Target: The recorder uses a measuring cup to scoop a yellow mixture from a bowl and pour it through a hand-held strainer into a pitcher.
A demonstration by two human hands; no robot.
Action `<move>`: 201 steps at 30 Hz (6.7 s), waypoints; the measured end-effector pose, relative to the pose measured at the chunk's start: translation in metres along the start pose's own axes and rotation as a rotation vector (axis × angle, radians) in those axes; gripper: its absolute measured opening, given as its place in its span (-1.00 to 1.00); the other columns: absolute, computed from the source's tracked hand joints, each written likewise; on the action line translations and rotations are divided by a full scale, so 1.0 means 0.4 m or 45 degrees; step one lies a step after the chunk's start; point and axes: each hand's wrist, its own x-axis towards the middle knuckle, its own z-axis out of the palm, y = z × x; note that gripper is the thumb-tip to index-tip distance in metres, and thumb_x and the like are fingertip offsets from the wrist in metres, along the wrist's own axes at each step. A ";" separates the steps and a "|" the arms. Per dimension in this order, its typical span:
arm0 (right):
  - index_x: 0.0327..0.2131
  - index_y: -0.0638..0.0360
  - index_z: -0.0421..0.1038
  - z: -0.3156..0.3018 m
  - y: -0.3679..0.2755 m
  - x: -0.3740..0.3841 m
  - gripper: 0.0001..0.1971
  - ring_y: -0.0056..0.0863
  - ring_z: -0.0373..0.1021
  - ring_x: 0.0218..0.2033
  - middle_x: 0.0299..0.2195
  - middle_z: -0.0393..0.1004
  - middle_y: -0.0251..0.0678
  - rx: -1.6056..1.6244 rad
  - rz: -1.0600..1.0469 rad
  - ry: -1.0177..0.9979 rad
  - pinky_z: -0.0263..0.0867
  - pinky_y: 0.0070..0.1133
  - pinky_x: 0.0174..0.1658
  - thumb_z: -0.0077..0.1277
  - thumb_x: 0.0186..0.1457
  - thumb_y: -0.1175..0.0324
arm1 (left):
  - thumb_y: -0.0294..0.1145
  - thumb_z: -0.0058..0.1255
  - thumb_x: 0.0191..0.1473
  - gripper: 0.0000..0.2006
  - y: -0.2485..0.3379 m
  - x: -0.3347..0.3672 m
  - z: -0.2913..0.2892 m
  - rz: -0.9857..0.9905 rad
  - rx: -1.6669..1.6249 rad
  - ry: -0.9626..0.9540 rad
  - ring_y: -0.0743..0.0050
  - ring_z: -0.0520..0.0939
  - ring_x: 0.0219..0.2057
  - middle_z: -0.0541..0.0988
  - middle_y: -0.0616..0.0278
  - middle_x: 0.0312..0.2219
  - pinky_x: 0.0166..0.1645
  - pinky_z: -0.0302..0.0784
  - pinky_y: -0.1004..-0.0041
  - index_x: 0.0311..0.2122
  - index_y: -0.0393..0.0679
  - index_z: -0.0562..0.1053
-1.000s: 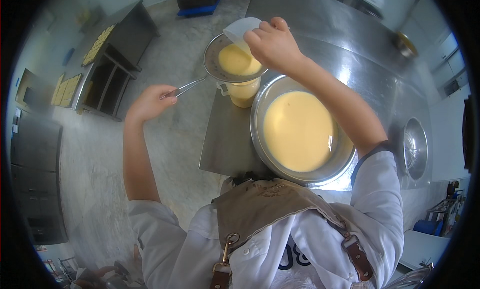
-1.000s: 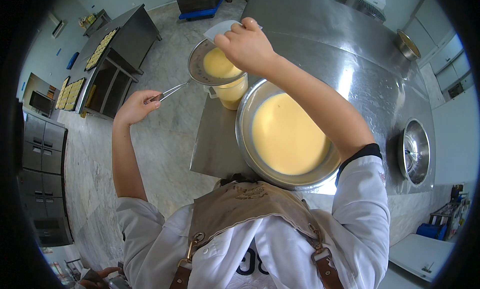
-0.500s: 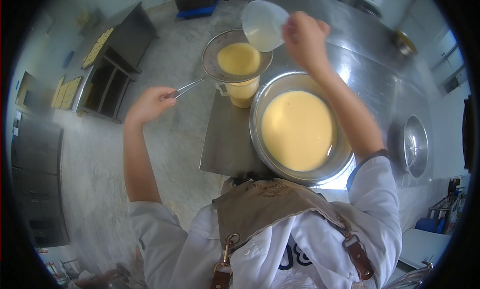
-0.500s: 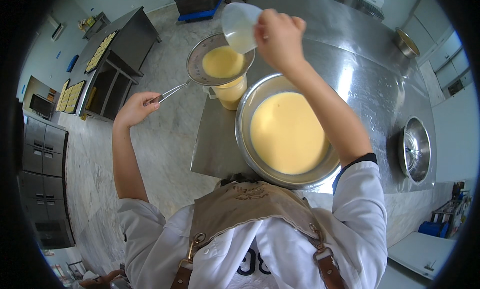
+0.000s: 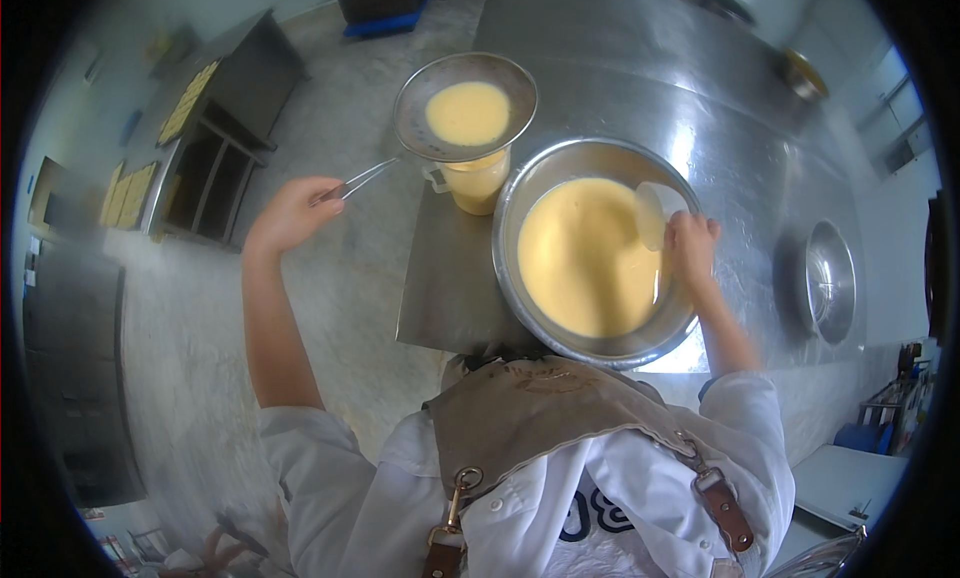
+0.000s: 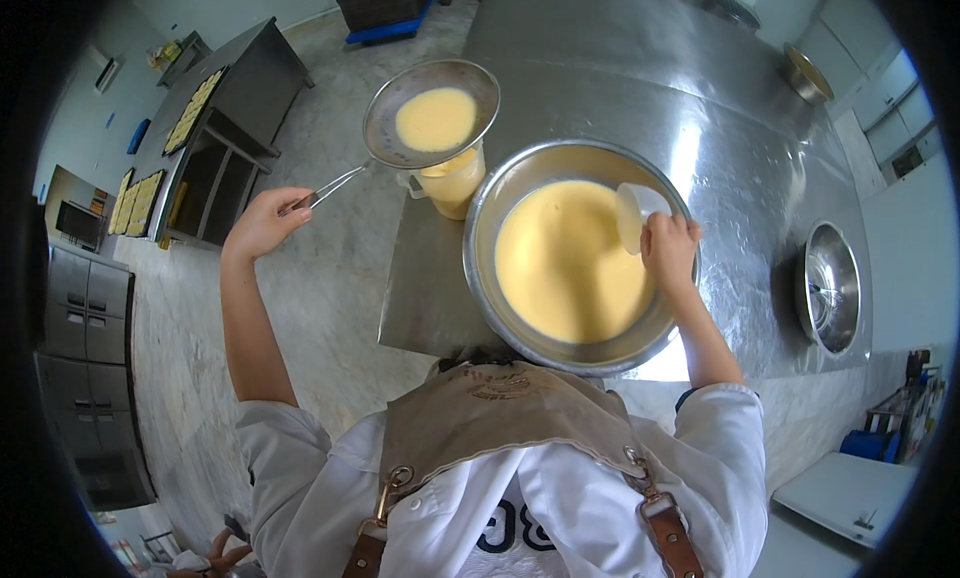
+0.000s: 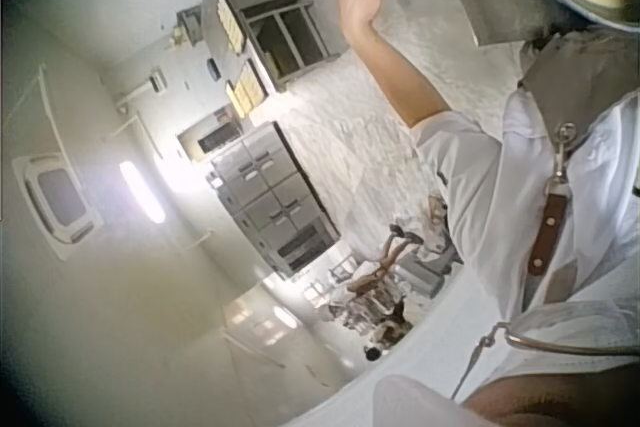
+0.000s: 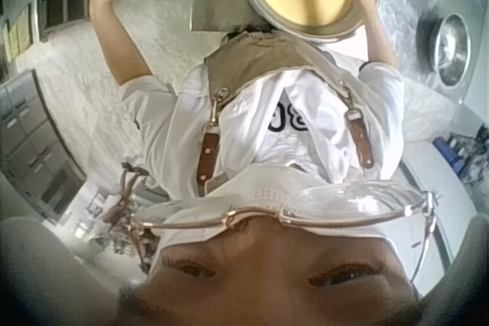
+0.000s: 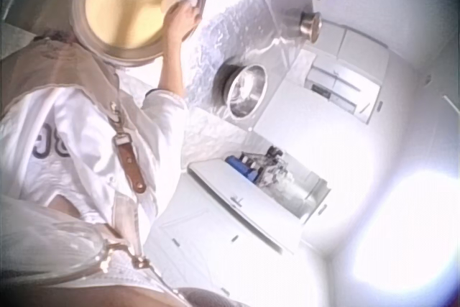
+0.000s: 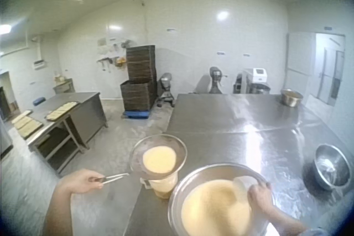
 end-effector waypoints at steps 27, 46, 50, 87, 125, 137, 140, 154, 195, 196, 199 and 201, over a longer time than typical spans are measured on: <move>-0.53 0.08 0.24 -0.047 -0.061 0.023 -0.89 -0.71 0.20 -0.58 -0.62 0.31 -0.49 1.982 0.956 -0.449 0.07 -0.70 -0.46 -0.06 -0.03 0.50 | -0.49 0.03 -0.05 -0.75 -0.012 -0.008 -0.004 -0.008 -0.023 0.026 0.62 0.45 -0.36 0.51 0.28 -0.44 -0.21 0.35 0.53 -0.20 -0.31 0.45; -0.48 0.17 0.30 -0.074 -0.360 0.556 -0.85 -0.66 0.16 -0.55 -0.60 0.29 -0.45 1.775 0.510 -0.376 0.13 -0.66 -0.42 0.05 -0.06 0.35 | -0.49 0.00 -0.05 -0.84 0.001 -0.002 0.010 0.167 -0.014 0.041 0.70 0.27 -0.52 0.33 0.42 -0.58 -0.42 0.22 0.58 -0.31 -0.30 0.42; -0.48 0.19 0.30 -0.034 -0.406 0.576 -0.81 -0.66 0.19 -0.52 -0.60 0.30 -0.43 1.551 0.416 -0.365 0.17 -0.67 -0.38 0.09 -0.09 0.33 | -0.46 0.02 -0.05 -0.76 0.009 0.000 -0.005 0.034 0.064 -0.052 0.50 0.50 -0.32 0.54 0.20 -0.41 -0.16 0.37 0.46 -0.22 -0.29 0.45; -0.42 0.08 0.35 -0.021 -0.451 0.603 -0.83 -0.45 0.44 -0.43 -0.52 0.52 -0.41 0.646 -0.049 -0.032 0.03 -0.44 -0.08 0.00 -0.08 0.24 | -0.48 0.02 -0.03 -0.79 -0.004 -0.001 0.008 0.023 0.035 0.026 0.69 0.31 -0.49 0.39 0.42 -0.54 -0.38 0.26 0.58 -0.24 -0.31 0.45; -0.47 0.05 0.34 -0.029 -0.471 0.607 -0.90 -0.43 0.39 -0.50 -0.65 0.43 -0.43 0.478 -0.377 0.274 0.09 -0.39 -0.18 0.02 -0.12 0.33 | -0.45 0.04 -0.05 -0.74 0.010 -0.009 -0.002 -0.059 0.029 0.022 0.46 0.51 -0.28 0.55 0.17 -0.37 -0.11 0.36 0.45 -0.20 -0.29 0.46; -0.49 0.04 0.31 -0.035 -0.473 0.607 -0.87 -0.43 0.37 -0.52 -0.66 0.39 -0.45 0.388 -0.491 0.388 0.10 -0.39 -0.21 0.06 -0.13 0.35 | -0.49 0.02 -0.03 -0.77 0.003 -0.010 0.001 0.030 0.005 0.050 0.69 0.35 -0.45 0.44 0.40 -0.50 -0.34 0.29 0.58 -0.21 -0.30 0.45; -0.49 0.04 0.31 -0.040 -0.475 0.604 -0.87 -0.42 0.36 -0.53 -0.67 0.39 -0.45 0.397 -0.520 0.407 0.10 -0.39 -0.21 0.07 -0.14 0.36 | -0.48 0.03 -0.03 -0.76 0.002 -0.011 0.000 0.043 -0.010 0.047 0.69 0.35 -0.45 0.44 0.40 -0.50 -0.34 0.29 0.59 -0.21 -0.30 0.45; -0.52 0.04 0.26 -0.069 -0.501 0.577 -0.85 -0.43 0.32 -0.48 -0.65 0.37 -0.45 0.287 -0.863 0.502 0.13 -0.38 -0.16 0.06 -0.17 0.43 | -0.49 0.01 -0.03 -0.76 -0.005 -0.016 -0.005 0.027 0.032 0.062 0.66 0.39 -0.41 0.46 0.38 -0.47 -0.27 0.32 0.56 -0.20 -0.29 0.45; -0.22 0.28 0.17 -0.098 -0.022 -0.173 -0.69 -0.48 0.36 -0.39 -0.44 0.37 -0.20 0.752 0.898 -0.340 0.29 -0.57 -0.30 0.06 0.00 0.43 | -0.50 0.02 -0.05 -0.75 0.014 -0.014 0.005 0.036 0.088 0.065 0.78 0.27 -0.57 0.35 0.48 -0.57 -0.50 0.19 0.65 -0.20 -0.29 0.45; -0.21 0.29 0.17 -0.093 -0.026 -0.201 -0.69 -0.37 0.40 -0.41 -0.45 0.39 -0.15 0.660 0.873 -0.341 0.31 -0.51 -0.33 0.05 0.01 0.43 | -0.51 0.02 -0.05 -0.74 0.012 -0.015 0.005 -0.043 0.064 0.060 0.68 0.37 -0.44 0.43 0.37 -0.47 -0.35 0.27 0.60 -0.18 -0.30 0.44; -0.20 0.29 0.18 -0.095 -0.029 -0.265 -0.70 -0.11 0.41 -0.37 -0.40 0.40 0.00 0.614 0.780 -0.226 0.32 -0.38 -0.31 0.02 0.00 0.47 | -0.53 -0.01 -0.04 -0.74 0.002 0.001 0.012 -0.058 0.035 0.053 0.70 0.36 -0.44 0.42 0.39 -0.47 -0.36 0.25 0.61 -0.17 -0.30 0.44; -0.22 0.30 0.21 -0.100 -0.030 -0.296 -0.67 -0.04 0.32 -0.30 -0.35 0.36 0.01 0.451 0.643 -0.157 0.26 -0.33 -0.24 0.06 -0.09 0.52 | -0.55 -0.05 -0.03 -0.75 -0.008 0.008 0.017 0.007 0.021 0.055 0.82 0.25 -0.59 0.33 0.53 -0.57 -0.54 0.14 0.67 -0.17 -0.29 0.44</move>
